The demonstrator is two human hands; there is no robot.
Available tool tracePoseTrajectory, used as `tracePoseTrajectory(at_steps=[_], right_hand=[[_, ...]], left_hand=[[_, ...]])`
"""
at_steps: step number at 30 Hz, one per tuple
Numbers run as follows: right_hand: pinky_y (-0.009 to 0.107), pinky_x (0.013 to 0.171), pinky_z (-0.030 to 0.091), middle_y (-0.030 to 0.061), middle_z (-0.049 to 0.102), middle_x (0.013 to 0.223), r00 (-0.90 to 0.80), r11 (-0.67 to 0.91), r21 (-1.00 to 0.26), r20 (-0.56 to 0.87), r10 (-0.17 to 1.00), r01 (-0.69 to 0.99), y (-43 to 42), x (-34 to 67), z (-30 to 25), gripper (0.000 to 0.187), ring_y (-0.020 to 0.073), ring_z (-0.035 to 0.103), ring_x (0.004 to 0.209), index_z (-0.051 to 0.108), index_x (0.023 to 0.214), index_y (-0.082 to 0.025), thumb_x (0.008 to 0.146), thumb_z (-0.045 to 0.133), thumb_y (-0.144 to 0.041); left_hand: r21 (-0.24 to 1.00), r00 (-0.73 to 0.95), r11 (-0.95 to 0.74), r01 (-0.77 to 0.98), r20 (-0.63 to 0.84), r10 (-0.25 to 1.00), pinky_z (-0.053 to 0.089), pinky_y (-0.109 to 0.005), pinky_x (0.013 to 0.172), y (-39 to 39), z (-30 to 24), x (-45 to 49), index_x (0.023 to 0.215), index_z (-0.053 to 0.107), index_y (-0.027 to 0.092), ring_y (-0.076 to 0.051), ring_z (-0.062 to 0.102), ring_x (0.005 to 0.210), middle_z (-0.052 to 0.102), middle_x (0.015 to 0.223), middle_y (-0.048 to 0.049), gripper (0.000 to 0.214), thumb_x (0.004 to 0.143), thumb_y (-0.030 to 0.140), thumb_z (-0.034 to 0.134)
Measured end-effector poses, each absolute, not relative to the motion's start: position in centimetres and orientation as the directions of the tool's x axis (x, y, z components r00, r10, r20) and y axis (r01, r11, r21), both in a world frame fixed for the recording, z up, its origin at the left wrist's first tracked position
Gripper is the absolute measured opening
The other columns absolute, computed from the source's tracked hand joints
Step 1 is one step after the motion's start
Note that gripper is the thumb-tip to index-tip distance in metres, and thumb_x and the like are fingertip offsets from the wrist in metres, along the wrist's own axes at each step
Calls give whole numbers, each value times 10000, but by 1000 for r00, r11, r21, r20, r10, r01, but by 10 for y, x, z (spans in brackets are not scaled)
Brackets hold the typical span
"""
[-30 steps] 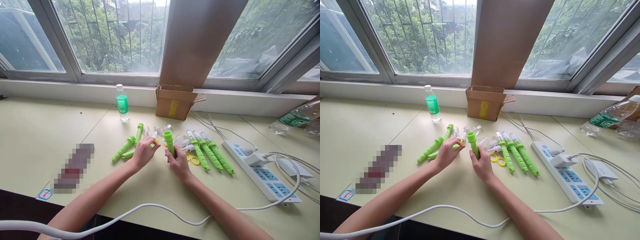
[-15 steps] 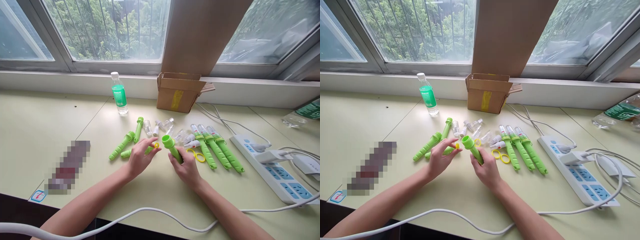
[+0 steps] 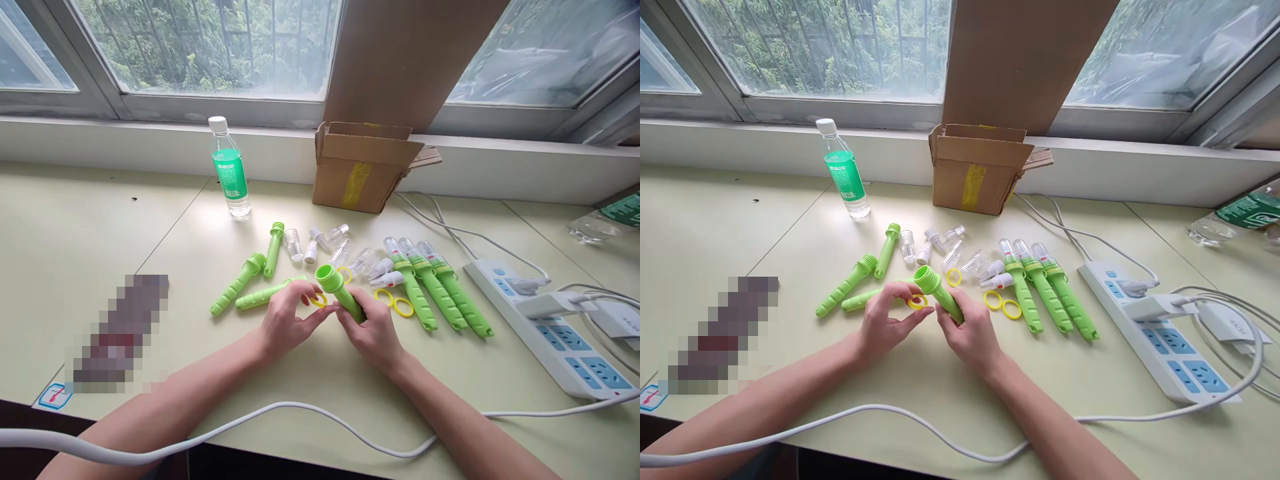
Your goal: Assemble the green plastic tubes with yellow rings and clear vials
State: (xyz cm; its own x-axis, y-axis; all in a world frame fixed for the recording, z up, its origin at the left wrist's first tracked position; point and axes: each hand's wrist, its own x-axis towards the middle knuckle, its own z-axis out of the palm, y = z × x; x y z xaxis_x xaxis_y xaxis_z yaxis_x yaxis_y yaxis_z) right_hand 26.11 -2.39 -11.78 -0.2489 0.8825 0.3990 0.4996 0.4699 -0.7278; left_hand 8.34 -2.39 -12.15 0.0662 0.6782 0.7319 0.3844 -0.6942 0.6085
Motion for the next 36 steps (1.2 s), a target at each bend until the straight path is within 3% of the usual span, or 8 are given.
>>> tracePoseTrajectory(at_steps=[4, 8, 12, 16, 26, 30, 36], right_hand=[[282, 574, 444, 12, 624, 748, -241, 468, -737, 402, 884, 488, -23, 261, -117, 99, 168, 542, 618, 599, 962, -217, 883, 556, -260], [273, 539, 418, -9, 566, 675, -226, 464, -730, 407, 885, 501, -23, 261, -116, 88, 152, 498, 567, 596, 946, -214, 886, 557, -265], [261, 528, 405, -17, 549, 669, -232, 490, -699, 437, 869, 520, -23, 262, -116, 88, 137, 479, 552, 589, 960, -208, 884, 557, -237], [263, 516, 400, -11, 583, 672, -259, 528, -611, 476, 840, 590, -20, 267, -117, 122, 135, 477, 523, 599, 980, -207, 865, 562, -221], [273, 549, 410, 13, 625, 707, -356, 573, -509, 465, 811, 642, -19, 269, -120, 191, 158, 528, 575, 625, 999, -200, 835, 533, -164], [282, 575, 428, 23, 653, 749, -363, 582, -500, 471, 804, 641, -18, 269, -120, 231, 168, 558, 604, 627, 1019, -201, 819, 534, -130], [304, 624, 471, 53, 703, 880, -351, 593, -474, 504, 789, 651, -18, 270, -126, 292, 201, 632, 683, 628, 1057, -222, 792, 559, -120]], left_hand=[[615, 129, -700, 361, 711, 691, 533, -235, 589, -23, -118, 84, 672, 500, 173, -117, 644, 657, 677, 766, -28, 247, 819, 235, 689], [733, 74, -589, 341, 603, 794, 522, -240, 575, -19, -114, 82, 597, 562, 164, -117, 627, 610, 685, 719, -32, 287, 846, 272, 656], [889, -27, -406, 212, 421, 907, 515, -240, 541, -15, -115, 78, 685, 661, 150, -121, 606, 561, 667, 641, -25, 269, 864, 349, 631], [950, -98, -302, 79, 309, 946, 542, -237, 546, -13, -116, 76, 833, 685, 136, -135, 639, 591, 673, 657, -33, 271, 889, 384, 592], [856, -40, -466, 225, 486, 873, 595, -302, 756, -17, -120, 78, 1020, 555, 183, -184, 714, 884, 726, 1004, -71, 124, 935, 267, 521], [827, 16, -511, 235, 522, 853, 585, -328, 795, -19, -122, 78, 1109, 474, 202, -205, 699, 993, 708, 1103, -104, 168, 946, 238, 490], [789, 69, -539, 294, 545, 836, 588, -311, 753, -20, -124, 78, 1174, 430, 203, -204, 704, 965, 674, 1176, -134, 307, 899, 218, 565]])
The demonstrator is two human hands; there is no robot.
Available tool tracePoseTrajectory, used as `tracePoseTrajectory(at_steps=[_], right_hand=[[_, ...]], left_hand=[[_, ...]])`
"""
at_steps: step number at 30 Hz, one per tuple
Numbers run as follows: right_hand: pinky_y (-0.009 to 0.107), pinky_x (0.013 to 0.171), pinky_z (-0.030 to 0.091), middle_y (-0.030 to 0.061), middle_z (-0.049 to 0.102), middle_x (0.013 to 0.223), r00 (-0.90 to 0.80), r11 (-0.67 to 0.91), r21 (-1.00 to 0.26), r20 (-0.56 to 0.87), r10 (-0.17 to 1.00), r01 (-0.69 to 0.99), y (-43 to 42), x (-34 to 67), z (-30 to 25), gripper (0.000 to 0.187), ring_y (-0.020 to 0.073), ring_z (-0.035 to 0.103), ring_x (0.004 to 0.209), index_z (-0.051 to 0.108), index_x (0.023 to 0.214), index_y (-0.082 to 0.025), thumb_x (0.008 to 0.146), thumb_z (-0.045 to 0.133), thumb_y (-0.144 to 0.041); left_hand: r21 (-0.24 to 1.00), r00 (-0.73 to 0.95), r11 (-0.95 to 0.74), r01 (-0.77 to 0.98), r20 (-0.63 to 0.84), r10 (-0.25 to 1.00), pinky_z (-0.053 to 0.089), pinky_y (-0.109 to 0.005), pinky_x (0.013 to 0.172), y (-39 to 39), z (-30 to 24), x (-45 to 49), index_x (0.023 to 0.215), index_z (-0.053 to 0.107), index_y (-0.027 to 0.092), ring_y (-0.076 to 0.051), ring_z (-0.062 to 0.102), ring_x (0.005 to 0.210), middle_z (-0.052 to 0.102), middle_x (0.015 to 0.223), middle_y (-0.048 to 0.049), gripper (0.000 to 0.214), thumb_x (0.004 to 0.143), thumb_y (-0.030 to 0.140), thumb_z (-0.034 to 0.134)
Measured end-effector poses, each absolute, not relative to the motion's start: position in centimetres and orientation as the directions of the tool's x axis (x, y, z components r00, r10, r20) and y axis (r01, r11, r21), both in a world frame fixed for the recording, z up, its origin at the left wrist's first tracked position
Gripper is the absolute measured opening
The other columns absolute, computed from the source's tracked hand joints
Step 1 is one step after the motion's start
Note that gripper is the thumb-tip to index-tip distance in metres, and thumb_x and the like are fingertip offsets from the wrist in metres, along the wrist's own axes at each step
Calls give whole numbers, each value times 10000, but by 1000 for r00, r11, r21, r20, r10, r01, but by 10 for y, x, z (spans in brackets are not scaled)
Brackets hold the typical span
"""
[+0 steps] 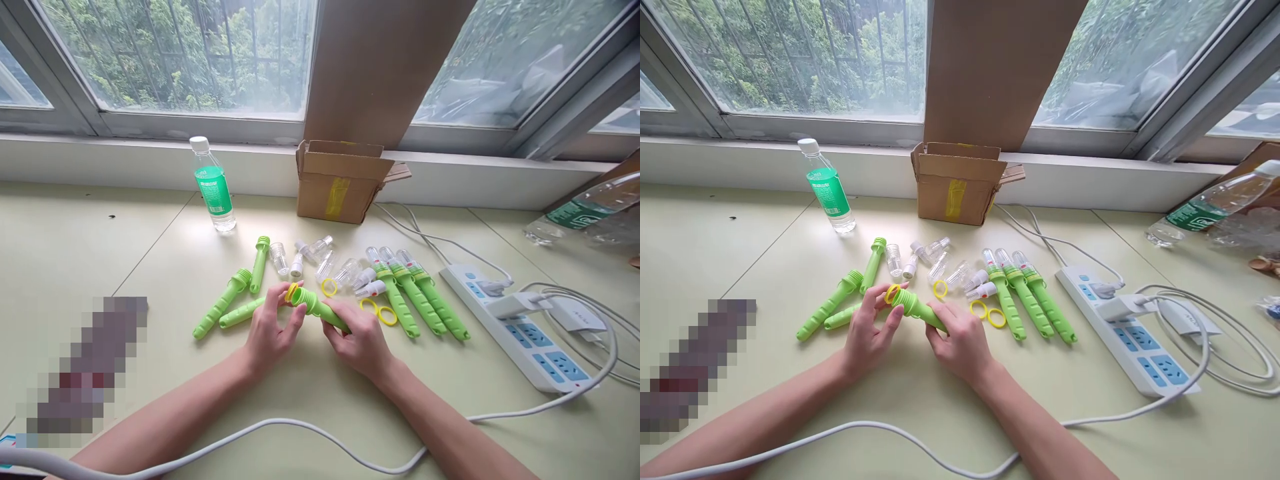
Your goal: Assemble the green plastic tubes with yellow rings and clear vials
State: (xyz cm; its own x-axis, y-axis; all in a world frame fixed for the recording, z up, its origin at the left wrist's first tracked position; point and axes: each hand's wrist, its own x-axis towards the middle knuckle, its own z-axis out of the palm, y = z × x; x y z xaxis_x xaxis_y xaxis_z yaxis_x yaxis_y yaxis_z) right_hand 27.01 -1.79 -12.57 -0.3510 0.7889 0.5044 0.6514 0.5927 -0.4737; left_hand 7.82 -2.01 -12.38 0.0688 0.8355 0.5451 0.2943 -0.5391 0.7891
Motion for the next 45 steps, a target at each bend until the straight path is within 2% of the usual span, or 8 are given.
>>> tracePoseTrajectory(at_steps=[8, 14, 20, 23, 29, 35, 41, 45], right_hand=[[292, 589, 460, 51, 690, 834, -351, 595, -438, 519, 779, 674, -20, 267, -128, 315, 186, 612, 639, 630, 1074, -202, 786, 557, -96], [288, 598, 455, 59, 676, 853, -307, 564, -357, 568, 764, 745, -18, 268, -128, 337, 194, 619, 700, 639, 1133, -181, 816, 554, -101], [312, 638, 478, 80, 682, 913, -409, 642, -245, 597, 690, 726, -19, 265, -126, 441, 215, 632, 768, 547, 1254, -140, 817, 537, -86], [317, 656, 488, 100, 691, 970, -426, 668, -241, 609, 669, 704, -20, 264, -125, 495, 216, 643, 783, 473, 1327, -112, 840, 561, -133], [305, 619, 459, 78, 688, 931, -432, 653, -187, 614, 661, 733, -18, 264, -125, 595, 207, 631, 741, 374, 1441, -177, 871, 503, -63], [294, 651, 442, 84, 664, 994, -468, 660, -124, 610, 640, 741, -16, 266, -127, 633, 198, 617, 787, 424, 1423, -254, 853, 506, 10], [297, 665, 443, 89, 653, 982, -465, 652, -137, 594, 656, 746, -17, 267, -129, 600, 200, 607, 795, 493, 1370, -238, 831, 515, 24], [293, 658, 443, 83, 654, 978, -462, 651, -158, 583, 668, 742, -17, 267, -130, 596, 193, 603, 778, 500, 1364, -238, 829, 499, 24]], left_hand=[[763, 95, -571, 302, 572, 814, 579, -326, 799, -21, -125, 79, 1189, 421, 206, -190, 698, 950, 663, 1179, -132, 327, 890, 173, 549], [772, 134, -565, 291, 552, 823, 574, -364, 813, -21, -127, 78, 1189, 392, 211, -223, 665, 1036, 637, 1214, -148, 369, 864, 151, 558], [686, 268, -654, 320, 596, 757, 566, -367, 771, -22, -128, 77, 1122, 399, 207, -188, 673, 867, 616, 1253, -171, 310, 864, 136, 555], [698, 307, -652, 296, 577, 757, 563, -356, 761, -22, -127, 77, 1102, 404, 205, -178, 669, 842, 593, 1294, -178, 281, 871, 127, 542], [774, 326, -586, 241, 504, 800, 560, -358, 800, -18, -119, 77, 1020, 432, 217, -195, 669, 951, 591, 1306, -129, 190, 891, 102, 511], [816, 333, -550, 179, 476, 814, 573, -384, 862, -17, -116, 77, 986, 474, 223, -259, 606, 1175, 627, 1222, -100, 170, 884, 91, 511], [845, 306, -496, 200, 427, 851, 561, -379, 880, -15, -117, 76, 874, 482, 197, -241, 609, 1161, 631, 1213, -112, 121, 866, 126, 580], [812, 275, -530, 244, 466, 841, 553, -385, 900, -15, -116, 76, 874, 512, 194, -223, 628, 1116, 638, 1190, -103, 105, 859, 123, 588]])
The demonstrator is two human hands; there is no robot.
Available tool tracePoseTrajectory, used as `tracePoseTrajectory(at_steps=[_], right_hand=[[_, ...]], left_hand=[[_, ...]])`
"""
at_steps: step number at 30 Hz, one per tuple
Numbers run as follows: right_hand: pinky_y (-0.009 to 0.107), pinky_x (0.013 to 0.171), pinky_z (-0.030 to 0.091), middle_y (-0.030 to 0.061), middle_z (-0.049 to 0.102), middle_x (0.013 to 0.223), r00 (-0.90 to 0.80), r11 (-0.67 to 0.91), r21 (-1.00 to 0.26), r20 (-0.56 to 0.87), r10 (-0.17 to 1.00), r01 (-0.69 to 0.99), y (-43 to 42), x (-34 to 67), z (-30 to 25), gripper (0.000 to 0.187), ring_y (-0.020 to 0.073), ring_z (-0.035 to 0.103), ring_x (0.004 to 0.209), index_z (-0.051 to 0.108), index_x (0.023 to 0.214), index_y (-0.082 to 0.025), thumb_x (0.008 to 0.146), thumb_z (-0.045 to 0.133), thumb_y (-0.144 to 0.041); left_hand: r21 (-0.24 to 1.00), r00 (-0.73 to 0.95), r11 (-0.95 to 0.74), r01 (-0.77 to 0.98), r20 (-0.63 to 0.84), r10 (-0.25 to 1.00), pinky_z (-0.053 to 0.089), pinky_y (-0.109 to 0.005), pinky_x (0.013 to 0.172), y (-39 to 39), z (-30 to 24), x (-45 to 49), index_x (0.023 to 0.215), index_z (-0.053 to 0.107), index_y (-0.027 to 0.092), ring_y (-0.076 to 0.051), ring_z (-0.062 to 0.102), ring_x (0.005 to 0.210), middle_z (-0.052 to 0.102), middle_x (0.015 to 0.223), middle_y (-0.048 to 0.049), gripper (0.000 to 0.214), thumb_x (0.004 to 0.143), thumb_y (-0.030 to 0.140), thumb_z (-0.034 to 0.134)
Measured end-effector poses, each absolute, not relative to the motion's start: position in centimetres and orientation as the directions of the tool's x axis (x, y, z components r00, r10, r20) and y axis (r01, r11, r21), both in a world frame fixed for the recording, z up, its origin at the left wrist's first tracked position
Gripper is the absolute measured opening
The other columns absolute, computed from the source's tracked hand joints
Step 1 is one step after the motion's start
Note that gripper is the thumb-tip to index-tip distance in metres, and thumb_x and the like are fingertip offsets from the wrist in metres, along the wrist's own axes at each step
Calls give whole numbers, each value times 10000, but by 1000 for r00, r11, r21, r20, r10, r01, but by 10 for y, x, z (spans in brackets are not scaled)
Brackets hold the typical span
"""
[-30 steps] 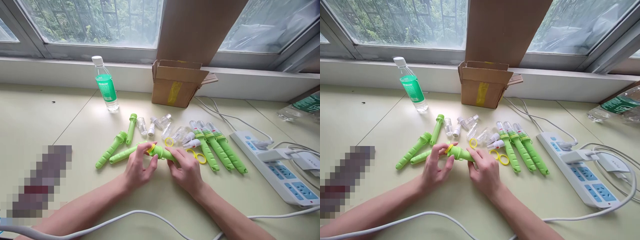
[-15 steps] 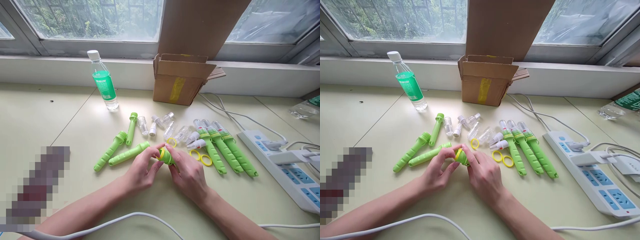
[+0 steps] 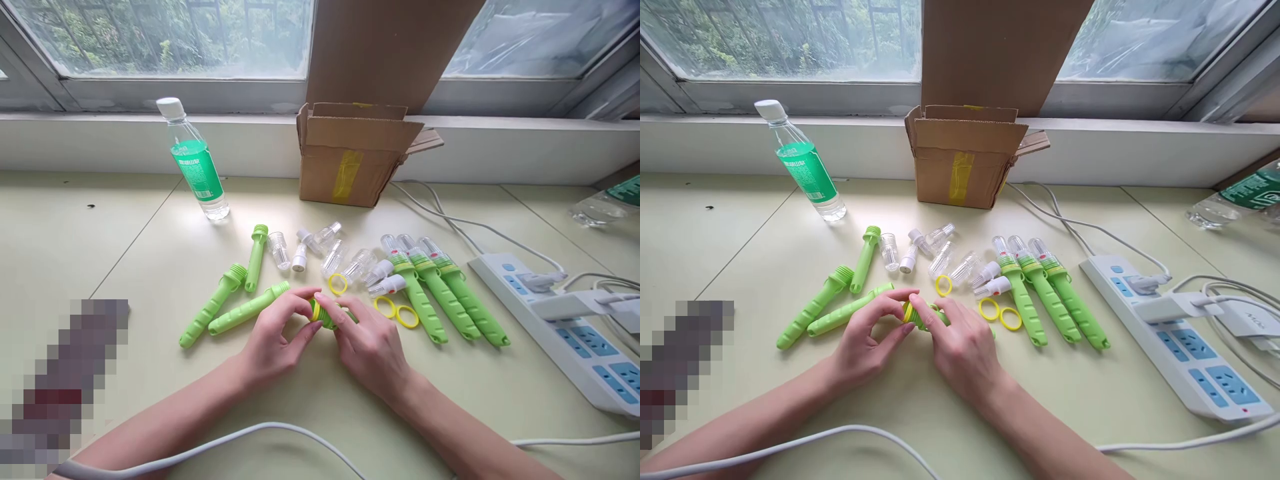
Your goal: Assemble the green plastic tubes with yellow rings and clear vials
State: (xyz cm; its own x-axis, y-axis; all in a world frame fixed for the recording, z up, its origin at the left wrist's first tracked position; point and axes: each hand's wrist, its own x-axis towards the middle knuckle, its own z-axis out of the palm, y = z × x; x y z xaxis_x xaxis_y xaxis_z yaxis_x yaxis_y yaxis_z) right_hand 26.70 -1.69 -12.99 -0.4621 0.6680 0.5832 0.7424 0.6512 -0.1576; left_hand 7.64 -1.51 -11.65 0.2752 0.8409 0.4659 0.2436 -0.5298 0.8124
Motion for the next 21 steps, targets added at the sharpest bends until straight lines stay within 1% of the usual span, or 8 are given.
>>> tracePoseTrajectory(at_steps=[5, 7, 12, 15, 18, 21], right_hand=[[293, 660, 439, 83, 652, 968, -455, 640, -169, 571, 683, 749, -18, 267, -131, 580, 197, 606, 794, 488, 1375, -232, 845, 492, 2], [295, 654, 432, 81, 650, 960, -457, 634, -155, 568, 685, 758, -18, 267, -131, 591, 198, 602, 786, 485, 1380, -238, 843, 481, 8], [280, 626, 412, 64, 649, 934, -452, 638, -152, 584, 674, 755, -17, 267, -130, 626, 184, 590, 756, 435, 1422, -256, 855, 467, 7], [276, 609, 404, 59, 645, 909, -453, 634, -136, 587, 671, 761, -17, 267, -131, 644, 179, 580, 733, 413, 1440, -259, 853, 454, 3], [277, 600, 403, 58, 640, 891, -463, 615, -111, 557, 689, 781, -18, 267, -132, 666, 182, 574, 720, 408, 1447, -256, 835, 443, 5], [278, 602, 416, 61, 637, 925, -469, 613, -100, 551, 691, 784, -17, 268, -132, 684, 182, 578, 724, 388, 1459, -259, 828, 437, 2]], left_hand=[[730, 267, -618, 292, 558, 786, 571, -405, 879, -14, -117, 77, 895, 539, 227, -244, 653, 1068, 650, 1181, -70, 164, 814, 142, 654], [702, 278, -638, 315, 574, 770, 577, -404, 865, -14, -119, 77, 898, 544, 233, -247, 653, 1069, 649, 1183, -70, 168, 818, 126, 645], [613, 310, -707, 353, 636, 706, 564, -352, 849, -13, -122, 77, 932, 572, 205, -215, 644, 1076, 659, 1142, -89, 178, 838, 56, 599], [546, 333, -738, 398, 664, 670, 561, -342, 793, -12, -123, 76, 915, 586, 194, -190, 671, 949, 645, 1182, -105, 153, 847, 58, 589], [498, 354, -746, 442, 667, 656, 555, -333, 731, -11, -124, 75, 891, 593, 191, -161, 667, 815, 631, 1213, -110, 138, 855, 59, 570], [501, 355, -739, 452, 659, 663, 550, -333, 732, -11, -124, 75, 889, 596, 193, -167, 660, 839, 631, 1207, -105, 131, 860, 69, 565]])
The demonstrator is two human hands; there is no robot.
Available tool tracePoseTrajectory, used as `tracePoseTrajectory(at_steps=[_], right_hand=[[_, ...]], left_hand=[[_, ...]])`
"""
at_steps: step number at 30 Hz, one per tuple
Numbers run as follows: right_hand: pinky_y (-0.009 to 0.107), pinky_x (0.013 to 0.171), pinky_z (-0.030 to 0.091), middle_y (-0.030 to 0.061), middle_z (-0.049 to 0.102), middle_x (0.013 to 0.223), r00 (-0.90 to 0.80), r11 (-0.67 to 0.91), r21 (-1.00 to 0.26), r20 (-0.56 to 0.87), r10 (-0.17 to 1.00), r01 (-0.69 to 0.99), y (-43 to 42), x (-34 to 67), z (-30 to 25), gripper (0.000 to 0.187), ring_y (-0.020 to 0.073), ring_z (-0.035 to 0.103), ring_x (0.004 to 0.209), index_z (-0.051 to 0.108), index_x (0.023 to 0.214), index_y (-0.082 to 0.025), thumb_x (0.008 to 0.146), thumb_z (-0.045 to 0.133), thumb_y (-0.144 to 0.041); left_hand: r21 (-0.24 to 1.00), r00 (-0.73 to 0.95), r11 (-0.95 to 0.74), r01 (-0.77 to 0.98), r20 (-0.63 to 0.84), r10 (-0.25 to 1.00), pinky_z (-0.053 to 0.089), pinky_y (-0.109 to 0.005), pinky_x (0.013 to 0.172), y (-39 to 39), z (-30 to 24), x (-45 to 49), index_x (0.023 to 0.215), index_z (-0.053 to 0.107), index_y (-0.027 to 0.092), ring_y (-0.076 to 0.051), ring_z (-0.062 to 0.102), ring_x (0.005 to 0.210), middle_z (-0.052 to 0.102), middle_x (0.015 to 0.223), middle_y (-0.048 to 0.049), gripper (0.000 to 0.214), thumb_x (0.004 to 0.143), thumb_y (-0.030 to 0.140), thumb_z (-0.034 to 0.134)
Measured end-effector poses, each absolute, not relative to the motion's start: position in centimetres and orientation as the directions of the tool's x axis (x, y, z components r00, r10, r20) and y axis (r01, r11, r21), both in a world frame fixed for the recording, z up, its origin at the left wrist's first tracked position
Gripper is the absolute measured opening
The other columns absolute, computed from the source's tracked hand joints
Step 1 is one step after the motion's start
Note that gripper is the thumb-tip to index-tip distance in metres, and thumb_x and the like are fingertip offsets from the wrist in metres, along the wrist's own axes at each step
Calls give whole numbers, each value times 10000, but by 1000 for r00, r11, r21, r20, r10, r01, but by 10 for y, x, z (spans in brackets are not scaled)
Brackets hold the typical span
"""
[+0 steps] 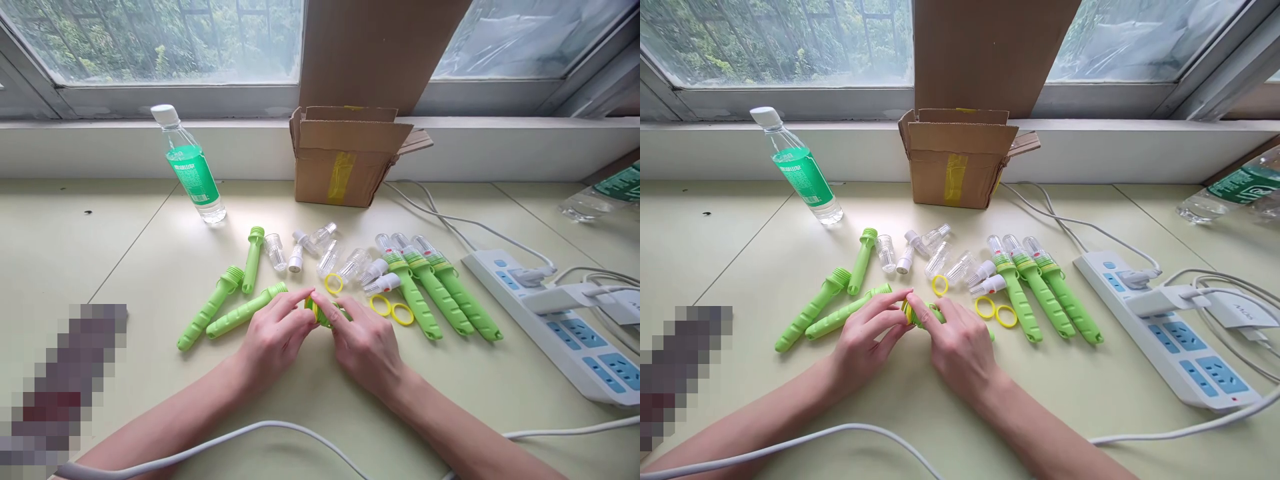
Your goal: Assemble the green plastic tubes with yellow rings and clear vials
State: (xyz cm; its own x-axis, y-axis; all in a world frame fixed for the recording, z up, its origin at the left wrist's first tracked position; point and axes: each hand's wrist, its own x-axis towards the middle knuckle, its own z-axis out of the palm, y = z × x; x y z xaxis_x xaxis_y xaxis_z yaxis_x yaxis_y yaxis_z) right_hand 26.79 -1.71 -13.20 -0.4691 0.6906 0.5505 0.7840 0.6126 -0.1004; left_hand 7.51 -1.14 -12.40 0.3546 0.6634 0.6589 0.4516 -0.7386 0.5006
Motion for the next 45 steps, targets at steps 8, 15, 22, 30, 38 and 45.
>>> tracePoseTrajectory(at_steps=[8, 15, 22, 30, 38, 45], right_hand=[[254, 571, 418, 87, 586, 1063, -501, 652, -78, 574, 648, 754, -16, 269, -129, 672, 158, 592, 722, 465, 1390, -290, 802, 438, 35], [228, 529, 413, 88, 608, 1053, -472, 666, -121, 615, 632, 736, -15, 267, -126, 559, 134, 597, 687, 508, 1338, -243, 840, 457, 5], [250, 591, 478, 114, 637, 1073, -483, 716, -140, 649, 588, 684, -14, 270, -124, 620, 169, 648, 782, 390, 1450, -240, 876, 442, -14], [312, 727, 508, 87, 695, 1066, -517, 728, -122, 626, 584, 674, -16, 264, -123, 721, 203, 640, 879, 205, 1534, -236, 887, 435, -16], [257, 604, 455, 61, 643, 909, -527, 714, -83, 618, 584, 695, -15, 265, -129, 723, 152, 577, 682, 266, 1514, -294, 868, 437, -18], [265, 627, 469, 72, 645, 932, -529, 704, -75, 604, 596, 706, -15, 267, -128, 645, 161, 598, 717, 387, 1458, -280, 871, 437, -16]], left_hand=[[613, 295, -687, 390, 624, 724, 562, -350, 834, -13, -121, 76, 930, 587, 201, -213, 658, 1044, 655, 1147, -89, 130, 854, 98, 606], [690, 264, -656, 305, 601, 755, 591, -395, 848, -12, -119, 76, 913, 555, 241, -244, 666, 1047, 655, 1167, -53, 160, 841, 114, 622], [659, 271, -705, 263, 651, 709, 585, -345, 836, -10, -122, 74, 941, 574, 191, -187, 679, 977, 634, 1175, -93, 175, 837, 58, 621], [618, 224, -731, 289, 699, 679, 581, -315, 789, -10, -120, 76, 992, 586, 222, -174, 661, 937, 647, 1053, -60, 230, 830, 65, 633], [677, 207, -680, 281, 650, 732, 599, -325, 727, -12, -121, 77, 943, 537, 231, -199, 678, 952, 664, 1053, -56, 158, 849, 130, 615], [705, 221, -647, 290, 608, 762, 597, -373, 747, -12, -119, 78, 870, 552, 236, -224, 688, 934, 667, 1052, -49, 108, 858, 141, 601]])
